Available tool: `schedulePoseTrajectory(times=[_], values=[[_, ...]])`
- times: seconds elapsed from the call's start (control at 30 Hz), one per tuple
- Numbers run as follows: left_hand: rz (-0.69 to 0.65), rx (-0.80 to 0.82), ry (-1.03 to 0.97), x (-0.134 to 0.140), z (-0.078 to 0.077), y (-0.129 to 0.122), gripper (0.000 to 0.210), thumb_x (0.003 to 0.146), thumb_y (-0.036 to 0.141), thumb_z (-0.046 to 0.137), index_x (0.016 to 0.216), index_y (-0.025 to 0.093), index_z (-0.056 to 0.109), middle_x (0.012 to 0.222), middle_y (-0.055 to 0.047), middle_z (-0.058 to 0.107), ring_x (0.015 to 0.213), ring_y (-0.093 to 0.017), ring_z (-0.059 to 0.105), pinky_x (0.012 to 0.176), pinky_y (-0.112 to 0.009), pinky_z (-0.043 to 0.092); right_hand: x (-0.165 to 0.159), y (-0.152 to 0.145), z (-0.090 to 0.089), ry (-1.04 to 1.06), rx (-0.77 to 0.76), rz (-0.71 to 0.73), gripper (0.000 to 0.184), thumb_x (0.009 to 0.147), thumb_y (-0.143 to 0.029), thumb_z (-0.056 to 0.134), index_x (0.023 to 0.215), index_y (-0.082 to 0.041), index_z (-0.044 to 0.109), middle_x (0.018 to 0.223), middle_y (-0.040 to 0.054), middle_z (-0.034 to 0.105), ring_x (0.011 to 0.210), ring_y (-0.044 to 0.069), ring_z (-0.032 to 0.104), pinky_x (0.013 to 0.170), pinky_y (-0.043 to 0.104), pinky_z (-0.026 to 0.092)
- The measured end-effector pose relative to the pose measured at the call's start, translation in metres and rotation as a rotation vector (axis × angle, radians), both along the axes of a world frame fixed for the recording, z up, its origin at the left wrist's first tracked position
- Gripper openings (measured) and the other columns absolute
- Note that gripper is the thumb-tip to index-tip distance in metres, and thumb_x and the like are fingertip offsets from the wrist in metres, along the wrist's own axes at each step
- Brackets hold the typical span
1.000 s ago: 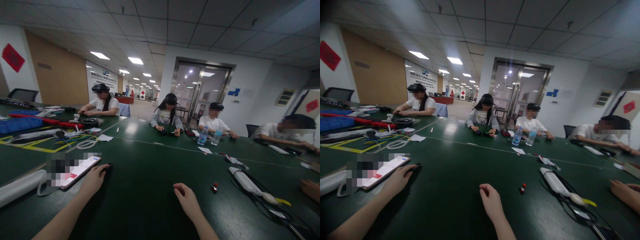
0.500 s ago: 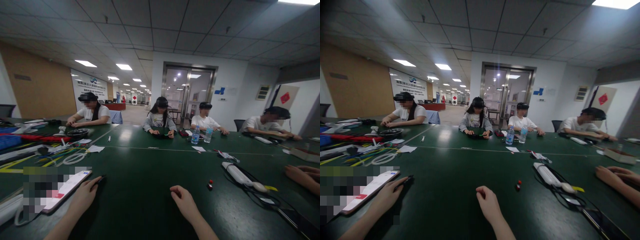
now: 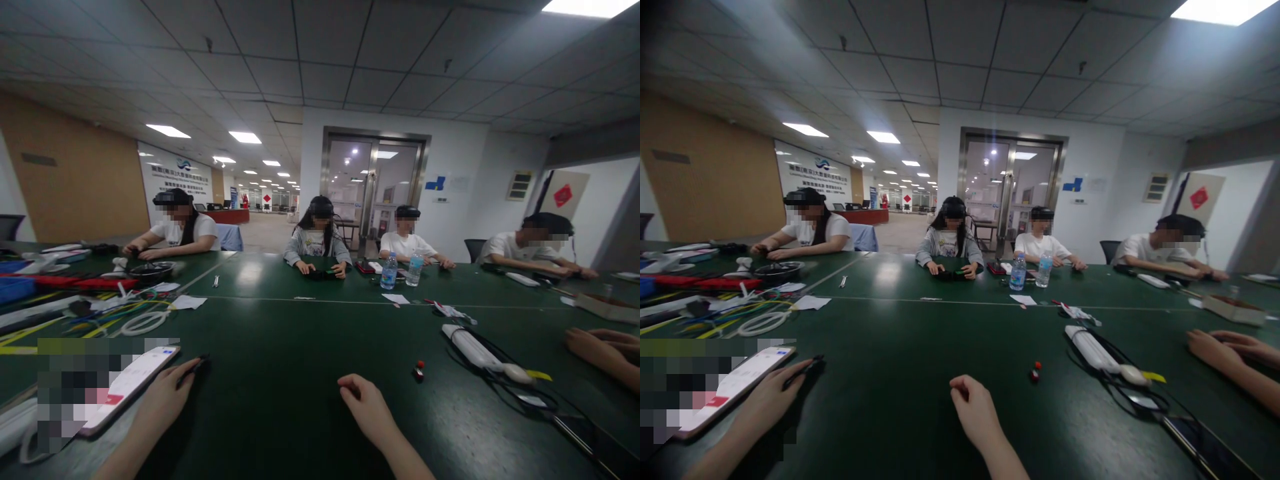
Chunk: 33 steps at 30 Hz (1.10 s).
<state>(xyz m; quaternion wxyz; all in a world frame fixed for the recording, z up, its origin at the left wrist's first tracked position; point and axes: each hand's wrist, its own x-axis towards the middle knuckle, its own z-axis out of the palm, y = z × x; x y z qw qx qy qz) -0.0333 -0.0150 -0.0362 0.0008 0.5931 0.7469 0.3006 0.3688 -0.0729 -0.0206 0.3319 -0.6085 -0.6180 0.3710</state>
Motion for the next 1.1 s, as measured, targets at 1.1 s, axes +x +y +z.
schedulePoseTrajectory(times=[1.1], values=[[-0.033,-0.116,0.09,-0.007,-0.003,0.002,0.047,0.076,0.033,0.035,0.114,0.017,0.056,0.109,-0.011,0.06,0.104,-0.024,0.054,0.089,-0.034,0.042,-0.003,-0.005,0.008,-0.018,0.001,0.013,0.024,0.078,-0.027,0.047,0.098,-0.024,0.059,0.099,-0.0004,0.06,0.093,0.017,0.056,0.078,0.028,0.044]])
